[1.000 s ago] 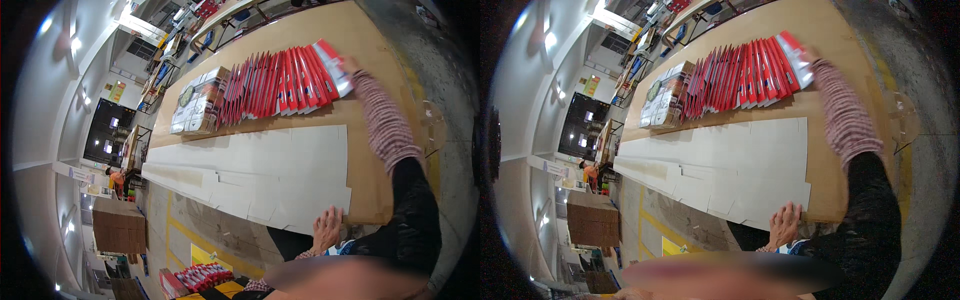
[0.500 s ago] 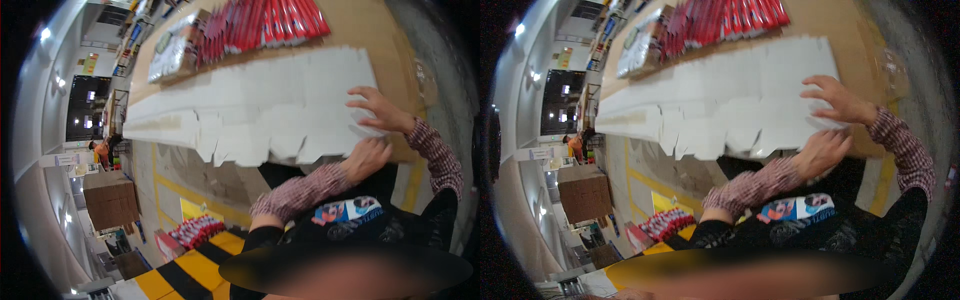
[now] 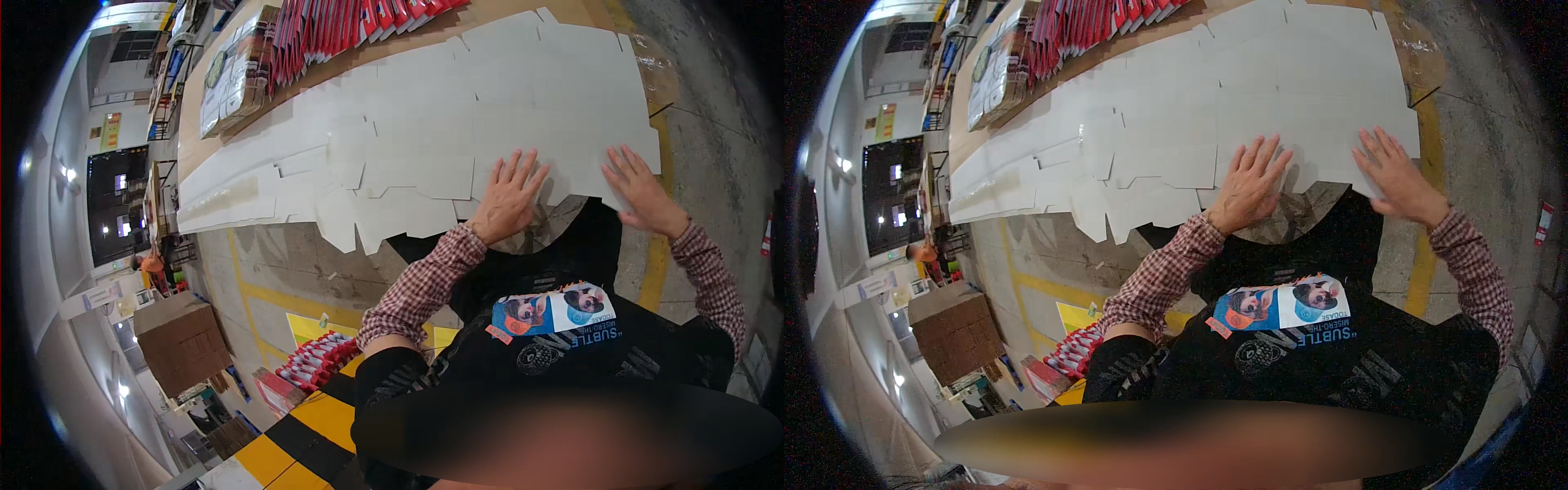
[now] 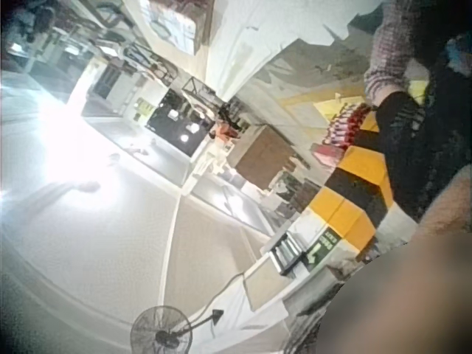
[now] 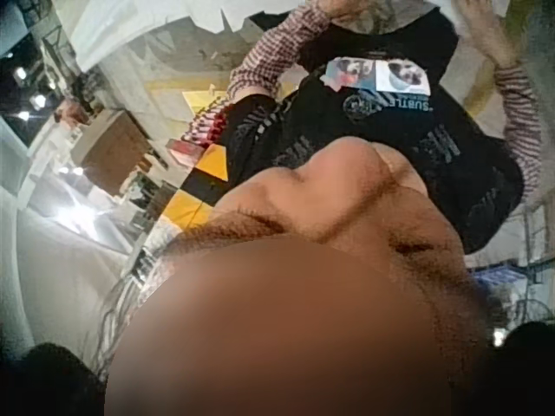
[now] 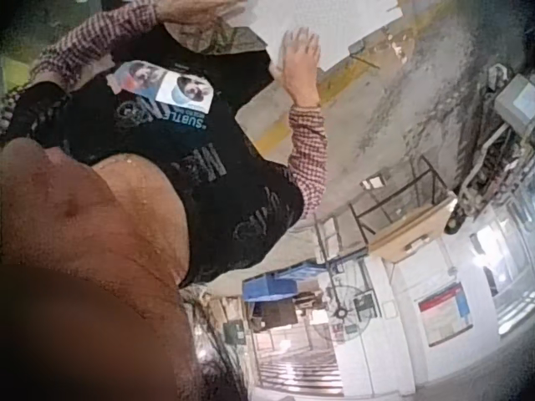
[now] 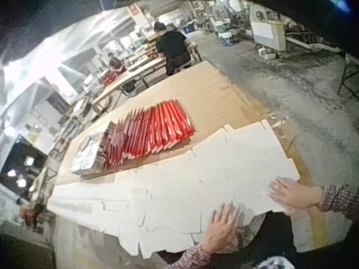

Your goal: Folding white paper inserts and placing them into red and white packaging envelopes on an industrial work table.

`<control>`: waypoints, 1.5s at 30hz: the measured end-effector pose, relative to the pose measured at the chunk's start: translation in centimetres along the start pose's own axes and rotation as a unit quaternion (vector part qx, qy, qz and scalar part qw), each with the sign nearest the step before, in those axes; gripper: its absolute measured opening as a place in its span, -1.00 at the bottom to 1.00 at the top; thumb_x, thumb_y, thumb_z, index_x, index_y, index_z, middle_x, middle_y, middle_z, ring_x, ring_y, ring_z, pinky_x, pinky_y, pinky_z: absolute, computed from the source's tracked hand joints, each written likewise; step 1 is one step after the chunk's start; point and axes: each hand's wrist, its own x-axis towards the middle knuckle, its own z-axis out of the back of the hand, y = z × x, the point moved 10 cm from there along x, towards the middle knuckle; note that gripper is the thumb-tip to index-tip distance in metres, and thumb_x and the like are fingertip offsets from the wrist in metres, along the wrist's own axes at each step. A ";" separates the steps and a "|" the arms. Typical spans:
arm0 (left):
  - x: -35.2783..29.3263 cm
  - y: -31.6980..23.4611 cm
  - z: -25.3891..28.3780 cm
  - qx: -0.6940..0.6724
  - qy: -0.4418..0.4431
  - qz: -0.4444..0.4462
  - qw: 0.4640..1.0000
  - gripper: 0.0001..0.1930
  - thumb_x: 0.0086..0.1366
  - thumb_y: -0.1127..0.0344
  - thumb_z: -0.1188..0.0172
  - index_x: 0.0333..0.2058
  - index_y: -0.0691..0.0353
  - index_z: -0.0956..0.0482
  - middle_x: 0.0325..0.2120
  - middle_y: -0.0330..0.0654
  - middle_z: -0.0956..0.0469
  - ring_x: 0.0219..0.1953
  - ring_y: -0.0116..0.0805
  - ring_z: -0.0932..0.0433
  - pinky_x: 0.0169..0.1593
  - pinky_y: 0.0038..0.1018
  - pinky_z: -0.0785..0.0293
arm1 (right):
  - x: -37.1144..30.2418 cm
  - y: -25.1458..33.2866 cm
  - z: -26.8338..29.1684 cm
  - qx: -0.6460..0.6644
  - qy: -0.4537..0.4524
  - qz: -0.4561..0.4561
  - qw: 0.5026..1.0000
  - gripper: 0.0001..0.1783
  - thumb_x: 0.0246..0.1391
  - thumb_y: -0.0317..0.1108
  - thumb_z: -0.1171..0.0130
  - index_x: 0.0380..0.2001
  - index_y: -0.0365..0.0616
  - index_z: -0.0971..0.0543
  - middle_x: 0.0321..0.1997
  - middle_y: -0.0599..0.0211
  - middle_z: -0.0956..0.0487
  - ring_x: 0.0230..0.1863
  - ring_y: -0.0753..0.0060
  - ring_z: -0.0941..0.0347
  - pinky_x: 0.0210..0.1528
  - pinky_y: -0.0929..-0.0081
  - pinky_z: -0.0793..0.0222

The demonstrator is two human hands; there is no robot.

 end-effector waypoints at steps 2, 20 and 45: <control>1.0 0.1 -0.1 -0.096 0.039 0.007 0.995 -0.33 0.05 0.35 -0.16 0.19 0.20 -0.19 0.23 0.09 -0.07 0.28 0.06 -0.01 0.27 -0.07 0.03 | 0.0 -1.0 0.1 0.062 0.032 0.049 0.996 -0.31 -0.06 -0.30 -0.14 0.19 -0.15 -0.25 0.29 0.03 -0.18 0.33 0.00 -0.03 0.31 0.19 -0.01; 2.3 0.8 -5.2 -0.006 0.009 0.035 0.999 -0.16 0.05 -0.12 -0.20 0.19 0.27 -0.15 0.23 0.16 -0.03 0.31 0.07 0.06 0.28 0.02 0.11 | 4.5 -7.8 1.6 0.022 -0.150 0.015 0.988 -0.54 0.01 -0.59 0.06 0.04 -0.14 -0.41 0.16 0.14 -0.38 0.21 0.07 -0.24 0.19 0.22 -0.19; 1.1 -3.9 -3.2 -0.073 0.012 -0.160 0.984 -0.50 0.08 0.03 -0.13 -0.08 0.24 -0.42 -0.04 0.00 -0.38 0.05 -0.07 -0.34 0.05 -0.24 -0.30 | -0.8 -8.9 0.8 0.109 -0.141 -0.005 0.984 -0.47 0.02 -0.69 0.18 0.08 -0.09 -0.41 0.13 0.20 -0.42 0.19 0.14 -0.29 0.24 0.28 -0.16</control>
